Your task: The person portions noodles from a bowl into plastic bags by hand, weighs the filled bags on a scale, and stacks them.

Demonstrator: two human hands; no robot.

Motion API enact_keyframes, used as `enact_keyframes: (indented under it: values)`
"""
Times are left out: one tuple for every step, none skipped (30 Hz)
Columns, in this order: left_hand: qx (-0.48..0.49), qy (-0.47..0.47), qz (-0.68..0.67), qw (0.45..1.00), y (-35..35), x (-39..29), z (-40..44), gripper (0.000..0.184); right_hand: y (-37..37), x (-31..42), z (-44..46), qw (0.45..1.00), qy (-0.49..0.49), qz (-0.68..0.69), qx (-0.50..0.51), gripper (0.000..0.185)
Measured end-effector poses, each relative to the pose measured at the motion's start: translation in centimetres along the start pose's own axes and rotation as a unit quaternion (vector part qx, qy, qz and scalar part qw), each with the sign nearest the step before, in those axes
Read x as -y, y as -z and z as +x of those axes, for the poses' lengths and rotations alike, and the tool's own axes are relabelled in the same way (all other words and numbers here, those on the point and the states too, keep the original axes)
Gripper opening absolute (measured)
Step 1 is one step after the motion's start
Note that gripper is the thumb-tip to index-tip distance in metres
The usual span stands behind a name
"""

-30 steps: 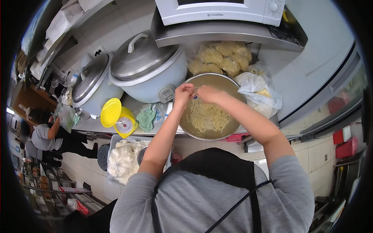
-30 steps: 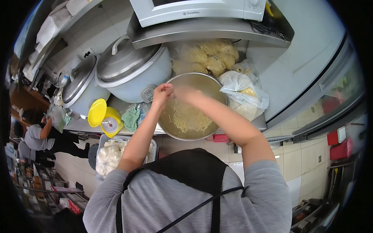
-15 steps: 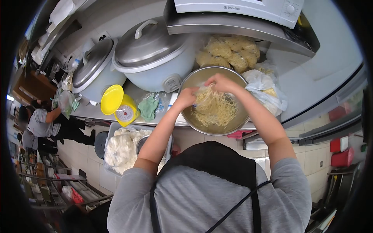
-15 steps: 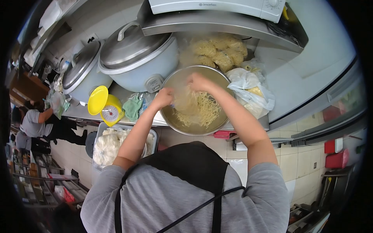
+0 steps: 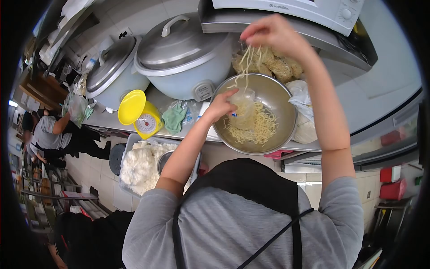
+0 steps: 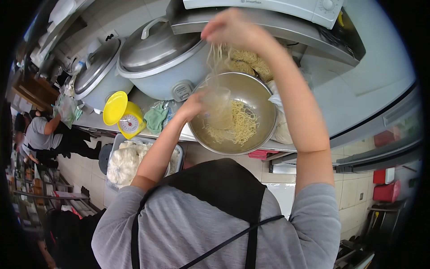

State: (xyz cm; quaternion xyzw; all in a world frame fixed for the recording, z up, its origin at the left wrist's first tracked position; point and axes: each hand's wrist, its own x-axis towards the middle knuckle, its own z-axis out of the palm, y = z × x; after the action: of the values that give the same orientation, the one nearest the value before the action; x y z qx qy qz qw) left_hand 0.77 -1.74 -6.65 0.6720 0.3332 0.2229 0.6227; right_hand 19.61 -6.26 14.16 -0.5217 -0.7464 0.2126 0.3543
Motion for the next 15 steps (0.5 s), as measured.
enact_keyframes:
  values:
    - [0.007,-0.006,-0.006,1.000,0.2,0.6,0.4,0.063,1.3,1.3,-0.1,0.998,0.001,-0.057,-0.037,0.019]
    - [0.013,-0.013,-0.011,1.000,0.2,0.9,0.6,0.062,2.5,2.0,-0.4,0.996,0.050,-0.036,-0.060,0.020]
    - [0.009,-0.013,-0.012,1.000,0.1,0.9,0.5,0.062,3.8,5.1,-1.4,0.994,-0.012,0.002,-0.107,0.015]
    - [0.007,-0.011,-0.048,0.999,-0.1,0.8,0.5,0.060,4.3,6.3,-1.9,0.990,0.009,-0.014,-0.137,0.017]
    - [0.003,-0.011,-0.084,0.996,-0.2,0.5,0.3,0.059,4.7,6.2,-2.2,0.987,0.049,-0.047,-0.148,0.020]
    - [-0.012,-0.012,-0.084,0.996,-0.2,0.1,0.1,0.059,5.1,3.6,-1.6,0.988,0.074,-0.049,-0.124,0.020]
    - [0.008,-0.024,-0.079,0.997,0.1,-0.7,-0.3,0.057,4.7,2.6,-1.9,0.985,0.063,-0.077,-0.140,0.020]
    - [0.024,-0.035,-0.074,0.996,0.6,-1.5,-0.9,0.056,4.0,1.9,-2.3,0.992,0.038,-0.053,-0.112,0.017]
    - [0.001,-0.036,-0.074,0.997,1.3,-2.5,-1.6,0.056,2.5,1.0,-2.8,0.993,0.026,-0.029,-0.109,0.015]
    - [-0.007,-0.057,-0.091,0.994,1.9,-3.6,-2.4,0.055,0.9,-0.4,-3.3,0.994,0.011,-0.006,-0.104,0.013]
    - [-0.012,-0.079,-0.107,0.991,2.5,-5.0,-3.3,0.054,-1.0,-3.3,-3.6,0.994,0.025,-0.004,-0.108,0.017]
    - [-0.024,-0.072,-0.116,0.990,3.7,-6.9,-4.9,0.053,-2.8,-5.8,-4.3,0.998,-0.032,-0.021,-0.058,0.018]
    - [-0.038,-0.071,-0.116,0.990,5.1,-7.6,-6.0,0.053,-5.1,-7.5,-5.3,0.995,-0.058,-0.084,-0.007,0.023]
    - [-0.062,-0.089,-0.153,0.982,6.6,-8.2,-6.7,0.052,-7.4,-9.2,-6.5,0.985,-0.083,-0.147,0.041,0.028]
    - [-0.083,-0.107,-0.190,0.972,8.2,-8.5,-7.5,0.051,-9.3,-11.6,-8.2,0.965,-0.100,-0.228,0.086,0.036]
